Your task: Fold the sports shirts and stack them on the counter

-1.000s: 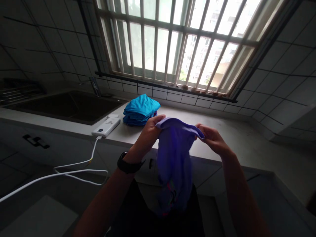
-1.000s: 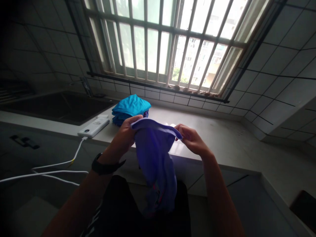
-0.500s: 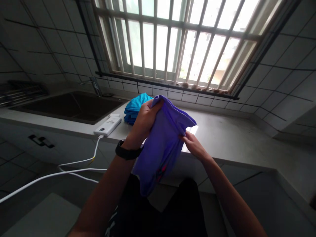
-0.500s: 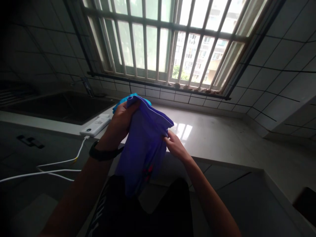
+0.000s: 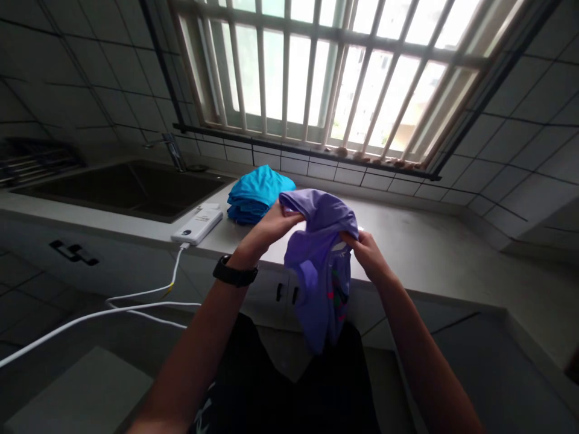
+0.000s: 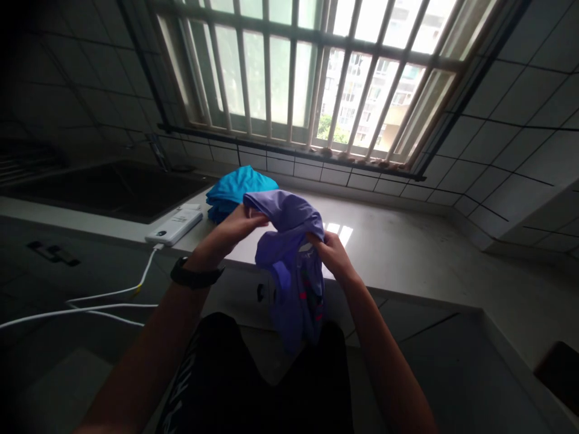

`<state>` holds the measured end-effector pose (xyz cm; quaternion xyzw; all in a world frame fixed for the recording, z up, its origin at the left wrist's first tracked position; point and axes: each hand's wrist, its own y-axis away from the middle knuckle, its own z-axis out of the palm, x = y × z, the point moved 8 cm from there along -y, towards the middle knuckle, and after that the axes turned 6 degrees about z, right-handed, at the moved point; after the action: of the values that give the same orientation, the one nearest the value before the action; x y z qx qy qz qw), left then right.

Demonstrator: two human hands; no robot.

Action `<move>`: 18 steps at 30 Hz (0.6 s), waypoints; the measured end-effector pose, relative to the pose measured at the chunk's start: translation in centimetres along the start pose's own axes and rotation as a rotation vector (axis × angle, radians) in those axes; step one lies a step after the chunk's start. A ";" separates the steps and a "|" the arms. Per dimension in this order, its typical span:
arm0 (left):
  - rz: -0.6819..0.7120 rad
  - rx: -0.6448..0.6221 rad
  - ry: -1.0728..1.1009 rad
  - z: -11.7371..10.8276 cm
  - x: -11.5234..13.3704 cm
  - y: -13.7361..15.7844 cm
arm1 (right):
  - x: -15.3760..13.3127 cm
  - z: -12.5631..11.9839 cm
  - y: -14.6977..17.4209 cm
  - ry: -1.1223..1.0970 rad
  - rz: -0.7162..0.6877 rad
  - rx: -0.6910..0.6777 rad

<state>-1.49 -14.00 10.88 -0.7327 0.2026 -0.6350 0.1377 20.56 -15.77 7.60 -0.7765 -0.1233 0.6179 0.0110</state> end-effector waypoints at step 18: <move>-0.148 -0.321 0.097 7.2 -5.4 4.4 | -0.4 -8.9 2.7 -0.732 -0.134 0.290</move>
<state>4.48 -15.76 2.99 -0.7266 0.2535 -0.6374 -0.0381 29.56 -17.29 9.60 -0.4855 -0.0809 0.8628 0.1160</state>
